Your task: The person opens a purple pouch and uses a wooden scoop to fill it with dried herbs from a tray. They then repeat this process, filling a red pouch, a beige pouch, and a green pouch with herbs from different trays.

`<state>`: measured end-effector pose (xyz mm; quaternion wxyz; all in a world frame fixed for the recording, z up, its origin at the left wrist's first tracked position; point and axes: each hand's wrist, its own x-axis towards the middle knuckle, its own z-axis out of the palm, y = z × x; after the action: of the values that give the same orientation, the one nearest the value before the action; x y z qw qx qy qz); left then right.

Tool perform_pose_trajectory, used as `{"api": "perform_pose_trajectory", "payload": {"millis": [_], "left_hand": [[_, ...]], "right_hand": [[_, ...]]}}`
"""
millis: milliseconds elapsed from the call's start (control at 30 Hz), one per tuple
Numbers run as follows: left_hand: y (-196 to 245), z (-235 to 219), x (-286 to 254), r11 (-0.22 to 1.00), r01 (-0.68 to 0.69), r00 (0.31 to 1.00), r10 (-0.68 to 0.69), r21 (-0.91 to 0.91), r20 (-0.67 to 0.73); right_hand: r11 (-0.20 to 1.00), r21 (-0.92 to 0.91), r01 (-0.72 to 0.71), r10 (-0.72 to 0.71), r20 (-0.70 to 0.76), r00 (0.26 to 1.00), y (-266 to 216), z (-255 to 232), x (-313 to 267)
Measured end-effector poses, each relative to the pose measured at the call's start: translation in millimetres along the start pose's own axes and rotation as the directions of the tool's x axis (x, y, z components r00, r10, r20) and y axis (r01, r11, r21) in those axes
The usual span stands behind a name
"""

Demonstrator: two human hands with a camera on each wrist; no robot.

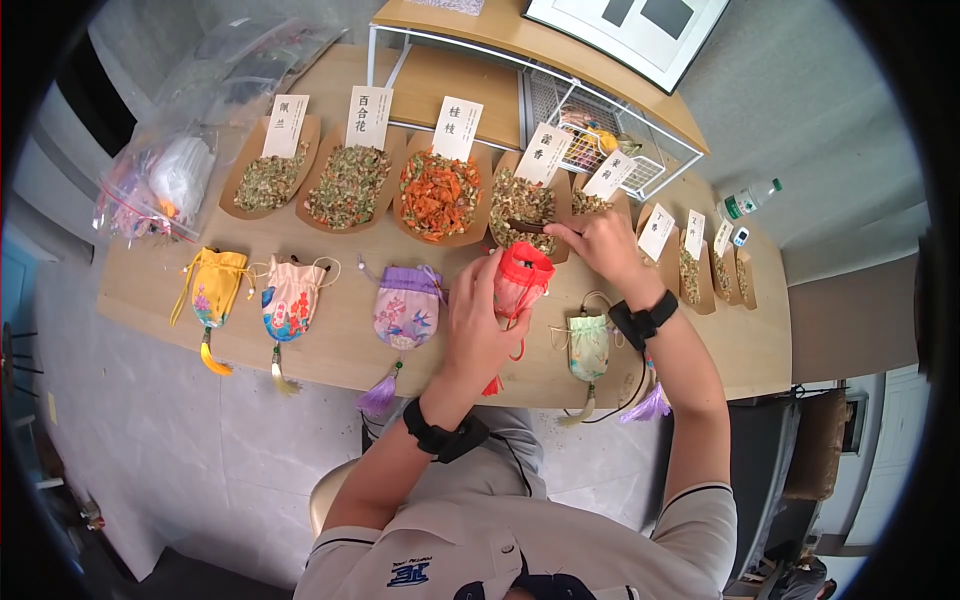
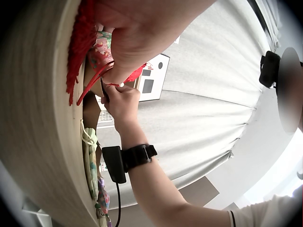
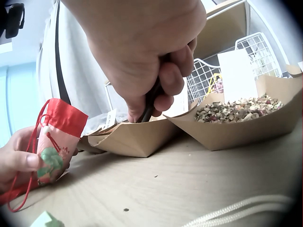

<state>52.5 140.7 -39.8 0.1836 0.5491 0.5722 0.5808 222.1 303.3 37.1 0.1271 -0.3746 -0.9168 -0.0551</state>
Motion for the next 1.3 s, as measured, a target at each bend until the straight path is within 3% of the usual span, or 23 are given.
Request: {"api": "perform_pose_trajectory", "payload": {"millis": [367,533,733,833,933,1033,1133,1300], "left_hand": [[-2,1,0,1.000,-0.020,1.000,0.020,0.010,-0.011],[-1,1,0,1.000,-0.012,1.000,0.012,0.014,-0.003],[-2,3,-1,1.000,-0.024,0.999,0.025,0.015,-0.027],[-3,4,-2,1.000,0.002,1.000,-0.002,-0.010,-0.017],[-2,2,-1,1.000,-0.021,0.999,0.021,0.012,-0.024],[-3,3,-1,1.000,-0.022,0.999,0.022,0.010,-0.023],[-3,2,-1,1.000,0.000,1.000,0.000,-0.005,-0.004],[-2,1,0,1.000,-0.017,1.000,0.017,0.007,-0.014]], "right_hand": [[0.997,0.043,-0.062,0.064,-0.042,0.997,11,5,-6],[0.988,0.151,0.016,0.009,-0.165,0.986,1,-12,-11],[0.958,0.287,0.031,-0.006,-0.089,0.996,-22,-59,-26],[0.966,0.225,0.127,-0.093,-0.156,0.983,-30,-60,-32],[0.963,0.235,0.135,-0.096,-0.169,0.981,-28,-58,-30],[0.985,0.164,-0.048,0.060,-0.070,0.996,-22,-61,-16],[0.999,0.038,-0.037,0.040,-0.103,0.994,-3,-40,-6],[0.986,-0.109,0.122,-0.137,-0.134,0.981,-21,-24,5]]}}
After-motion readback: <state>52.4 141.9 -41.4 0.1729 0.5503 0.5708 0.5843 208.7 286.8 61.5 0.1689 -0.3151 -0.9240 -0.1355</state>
